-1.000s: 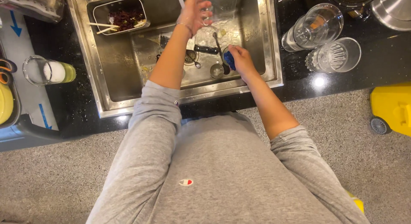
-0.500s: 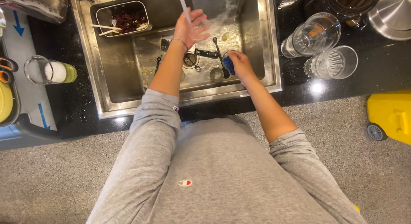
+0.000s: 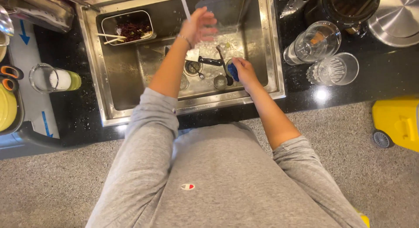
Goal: Washing and rinsing various glassware in a sink and placing them on a drying tray.
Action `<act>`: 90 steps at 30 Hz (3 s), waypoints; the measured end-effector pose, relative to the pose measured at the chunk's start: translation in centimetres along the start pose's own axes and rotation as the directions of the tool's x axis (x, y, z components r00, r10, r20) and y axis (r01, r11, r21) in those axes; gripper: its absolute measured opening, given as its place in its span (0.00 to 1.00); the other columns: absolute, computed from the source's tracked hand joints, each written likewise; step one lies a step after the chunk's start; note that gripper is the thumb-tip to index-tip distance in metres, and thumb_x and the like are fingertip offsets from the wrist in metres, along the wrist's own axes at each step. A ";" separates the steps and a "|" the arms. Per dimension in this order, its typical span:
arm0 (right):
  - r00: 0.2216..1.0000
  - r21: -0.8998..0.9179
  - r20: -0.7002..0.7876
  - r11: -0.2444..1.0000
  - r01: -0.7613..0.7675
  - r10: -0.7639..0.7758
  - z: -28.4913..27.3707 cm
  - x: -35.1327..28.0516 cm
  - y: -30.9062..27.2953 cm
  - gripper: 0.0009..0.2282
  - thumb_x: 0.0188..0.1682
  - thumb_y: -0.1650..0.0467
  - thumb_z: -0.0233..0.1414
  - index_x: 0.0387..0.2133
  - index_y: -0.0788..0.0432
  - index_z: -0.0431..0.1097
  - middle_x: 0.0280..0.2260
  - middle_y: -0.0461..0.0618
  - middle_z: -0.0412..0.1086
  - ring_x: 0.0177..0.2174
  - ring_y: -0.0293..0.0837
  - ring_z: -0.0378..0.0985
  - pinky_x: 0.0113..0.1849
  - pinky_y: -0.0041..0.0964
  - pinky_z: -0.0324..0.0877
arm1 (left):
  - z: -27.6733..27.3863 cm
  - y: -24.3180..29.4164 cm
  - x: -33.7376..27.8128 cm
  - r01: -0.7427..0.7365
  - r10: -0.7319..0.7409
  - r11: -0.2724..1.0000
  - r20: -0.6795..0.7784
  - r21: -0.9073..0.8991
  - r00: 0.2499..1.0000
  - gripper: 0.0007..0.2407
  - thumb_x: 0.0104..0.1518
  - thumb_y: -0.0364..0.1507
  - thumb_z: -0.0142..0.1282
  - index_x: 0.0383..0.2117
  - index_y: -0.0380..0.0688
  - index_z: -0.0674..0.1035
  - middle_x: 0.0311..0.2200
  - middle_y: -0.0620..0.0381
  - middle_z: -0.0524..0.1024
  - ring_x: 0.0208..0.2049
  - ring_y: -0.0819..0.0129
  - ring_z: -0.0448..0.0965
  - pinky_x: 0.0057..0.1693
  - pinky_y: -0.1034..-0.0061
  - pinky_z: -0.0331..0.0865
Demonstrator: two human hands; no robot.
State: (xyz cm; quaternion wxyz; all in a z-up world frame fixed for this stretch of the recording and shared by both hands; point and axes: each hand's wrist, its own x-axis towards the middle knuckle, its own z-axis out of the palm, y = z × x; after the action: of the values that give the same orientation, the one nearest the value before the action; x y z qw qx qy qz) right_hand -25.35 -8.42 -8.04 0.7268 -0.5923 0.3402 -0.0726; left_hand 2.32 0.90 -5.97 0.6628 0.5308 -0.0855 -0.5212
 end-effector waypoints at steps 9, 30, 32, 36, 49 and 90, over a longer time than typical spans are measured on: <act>0.992 -0.012 0.034 0.993 0.120 -0.119 -1.0 1.6 3.3 0.15 0.59 0.60 0.54 0.39 0.62 0.77 0.32 0.40 0.73 0.30 0.29 0.72 0.32 0.26 0.69 | -1.7 -3.3 -4.1 0.374 -0.364 0.927 0.171 -0.030 0.915 0.33 0.56 0.52 0.44 0.55 0.32 0.71 0.52 0.36 0.77 0.49 0.40 0.82 0.48 0.50 0.78; 0.999 -0.017 0.025 1.000 -0.026 0.027 -0.4 0.4 0.8 0.17 0.55 0.59 0.52 0.38 0.62 0.75 0.26 0.42 0.70 0.24 0.34 0.70 0.25 0.32 0.66 | -1.0 0.6 -0.4 0.185 -0.169 0.983 0.376 -0.006 0.911 0.28 0.49 0.53 0.49 0.46 0.41 0.76 0.48 0.45 0.80 0.44 0.50 0.81 0.47 0.52 0.76; 0.999 -0.060 0.035 0.998 0.011 -0.009 -0.8 0.9 1.5 0.17 0.56 0.59 0.53 0.39 0.62 0.76 0.28 0.42 0.72 0.27 0.32 0.71 0.29 0.29 0.67 | 0.1 0.7 -2.5 0.190 -0.136 0.971 0.319 -0.144 0.938 0.29 0.49 0.53 0.52 0.50 0.43 0.75 0.51 0.45 0.78 0.47 0.50 0.80 0.50 0.53 0.75; 0.997 -0.097 0.075 0.995 0.006 0.002 0.1 0.5 1.0 0.16 0.55 0.60 0.52 0.44 0.61 0.76 0.30 0.42 0.74 0.27 0.32 0.71 0.29 0.29 0.67 | -0.6 -3.9 -2.7 0.066 -0.043 0.928 0.071 -0.367 0.997 0.35 0.51 0.59 0.55 0.55 0.40 0.72 0.56 0.38 0.73 0.45 0.54 0.75 0.54 0.50 0.74; 0.989 -0.218 0.145 0.975 0.036 -0.004 0.1 0.6 0.9 0.16 0.57 0.62 0.50 0.46 0.62 0.75 0.30 0.43 0.74 0.26 0.33 0.71 0.27 0.30 0.69 | -1.4 -0.6 -3.0 -0.058 0.187 0.218 0.016 0.974 0.982 0.32 0.55 0.65 0.53 0.46 0.51 0.86 0.48 0.45 0.84 0.47 0.55 0.84 0.52 0.67 0.75; 0.939 -0.373 0.344 0.919 0.125 0.012 8.2 -1.4 -2.5 0.13 0.58 0.63 0.51 0.39 0.63 0.74 0.31 0.41 0.71 0.32 0.32 0.68 0.35 0.28 0.63 | -6.7 0.7 -23.9 -0.284 0.407 0.779 0.107 -0.558 0.907 0.33 0.63 0.55 0.41 0.71 0.52 0.60 0.68 0.48 0.65 0.54 0.45 0.78 0.52 0.58 0.80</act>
State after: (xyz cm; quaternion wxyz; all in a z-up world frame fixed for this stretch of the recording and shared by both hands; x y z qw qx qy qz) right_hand -20.92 -1.71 -4.65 0.6396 -0.7381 0.1997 0.0784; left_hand -3.33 23.61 2.25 0.8540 0.2403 -0.1079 -0.4487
